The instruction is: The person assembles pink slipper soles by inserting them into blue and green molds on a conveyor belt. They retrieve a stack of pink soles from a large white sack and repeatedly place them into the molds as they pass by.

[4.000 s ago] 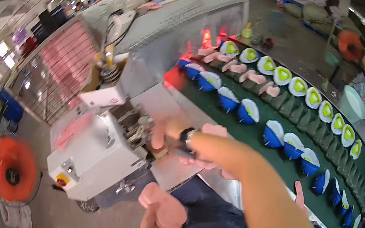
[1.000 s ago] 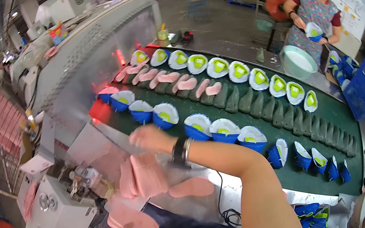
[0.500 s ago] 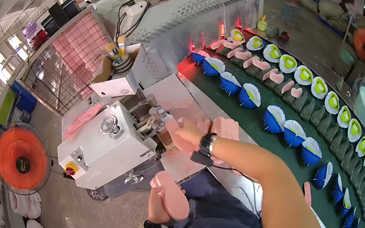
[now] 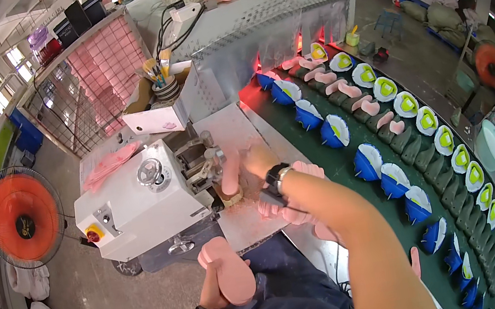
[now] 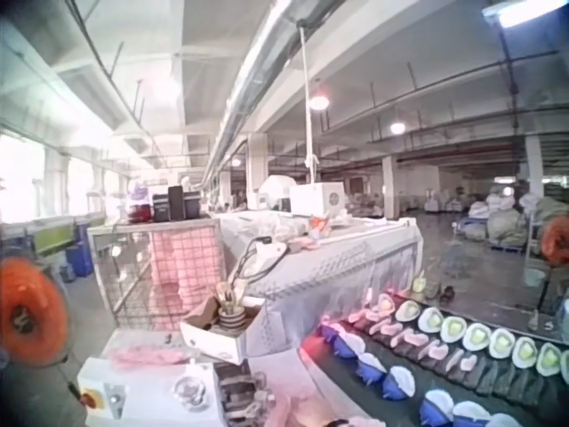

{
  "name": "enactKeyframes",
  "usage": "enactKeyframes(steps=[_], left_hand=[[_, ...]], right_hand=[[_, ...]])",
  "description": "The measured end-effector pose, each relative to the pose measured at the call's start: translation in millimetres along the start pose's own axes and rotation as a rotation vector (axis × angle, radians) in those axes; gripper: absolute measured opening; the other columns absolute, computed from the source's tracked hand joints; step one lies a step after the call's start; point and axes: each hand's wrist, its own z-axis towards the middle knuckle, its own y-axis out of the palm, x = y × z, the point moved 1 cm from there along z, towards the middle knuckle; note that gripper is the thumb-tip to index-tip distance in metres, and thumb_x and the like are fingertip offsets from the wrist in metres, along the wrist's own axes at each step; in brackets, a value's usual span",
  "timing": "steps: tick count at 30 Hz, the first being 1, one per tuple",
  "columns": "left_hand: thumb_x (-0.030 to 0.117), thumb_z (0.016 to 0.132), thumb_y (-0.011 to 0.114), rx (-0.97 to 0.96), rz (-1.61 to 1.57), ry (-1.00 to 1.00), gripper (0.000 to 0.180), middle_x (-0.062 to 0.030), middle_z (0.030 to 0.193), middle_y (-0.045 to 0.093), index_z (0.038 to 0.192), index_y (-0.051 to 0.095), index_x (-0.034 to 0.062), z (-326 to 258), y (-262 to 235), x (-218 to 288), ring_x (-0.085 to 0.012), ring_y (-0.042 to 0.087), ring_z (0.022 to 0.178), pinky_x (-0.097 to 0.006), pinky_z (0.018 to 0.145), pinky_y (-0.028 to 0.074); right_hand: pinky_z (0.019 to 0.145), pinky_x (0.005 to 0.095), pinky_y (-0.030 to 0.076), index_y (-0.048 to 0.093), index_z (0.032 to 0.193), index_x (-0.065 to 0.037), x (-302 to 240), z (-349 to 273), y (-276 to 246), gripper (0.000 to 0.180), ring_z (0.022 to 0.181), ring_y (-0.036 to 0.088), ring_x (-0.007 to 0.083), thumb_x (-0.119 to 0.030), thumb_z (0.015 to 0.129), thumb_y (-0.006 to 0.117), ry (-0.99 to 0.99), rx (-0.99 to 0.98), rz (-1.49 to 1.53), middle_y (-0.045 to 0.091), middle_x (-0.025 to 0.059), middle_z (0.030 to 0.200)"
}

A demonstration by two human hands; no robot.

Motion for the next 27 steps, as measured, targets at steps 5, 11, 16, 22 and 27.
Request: enactKeyframes(steps=[5,11,16,22,27], left_hand=[[0.030,0.096,0.052,0.170,-0.022,0.152,0.040,-0.0092,0.112,0.060,0.125,0.048,0.0024,-9.4,-18.3,-0.4,-0.0251,0.060,0.104,-0.040,0.091,0.050],[0.038,0.092,0.054,0.093,0.044,0.091,0.045,-0.0108,0.110,0.062,0.120,0.051,0.0035,18.3,12.8,-8.3,-0.0274,0.061,0.101,-0.042,0.089,0.050],[0.027,0.083,0.054,0.031,0.094,0.033,0.041,-0.0107,0.106,0.062,0.118,0.051,0.0052,42.8,40.9,-26.2,-0.0284,0.062,0.097,-0.042,0.085,0.051],[0.025,0.079,0.056,0.099,0.069,0.000,0.043,-0.0106,0.105,0.060,0.118,0.049,0.0065,55.1,45.5,-31.9,-0.0281,0.062,0.096,-0.041,0.083,0.051],[0.028,0.084,0.056,0.032,0.137,-0.051,0.044,-0.0127,0.109,0.060,0.120,0.048,0.0031,52.3,62.3,-31.2,-0.0289,0.061,0.099,-0.042,0.085,0.051]], right_hand=[[0.070,0.0455,0.050,0.067,0.084,-0.002,-4.9,45.1,69.7,0.025,0.079,0.064,0.0370,-0.027,0.080,0.062,0.307,0.258,0.391,0.066,0.0202,0.081],[0.052,0.0359,0.053,0.063,0.087,0.000,45.9,33.1,-29.8,0.020,0.058,0.066,0.0250,-0.019,0.083,0.056,0.241,0.325,0.354,0.066,0.0175,0.073],[0.065,0.0419,0.052,0.057,0.062,-0.003,245.4,-76.0,-176.9,0.023,0.072,0.065,0.0268,-0.019,0.068,0.072,0.284,0.617,-0.501,0.060,0.0187,0.065],[0.080,0.0477,0.049,0.062,0.085,0.005,416.2,-206.2,-242.5,0.025,0.089,0.062,0.0431,-0.013,0.068,0.059,0.959,0.900,0.013,0.064,0.0278,0.091],[0.080,0.0394,0.050,0.066,0.097,0.002,393.5,-173.2,-243.3,0.032,0.088,0.063,0.0388,-0.015,0.071,0.060,0.491,0.997,-0.075,0.066,0.0236,0.090]])
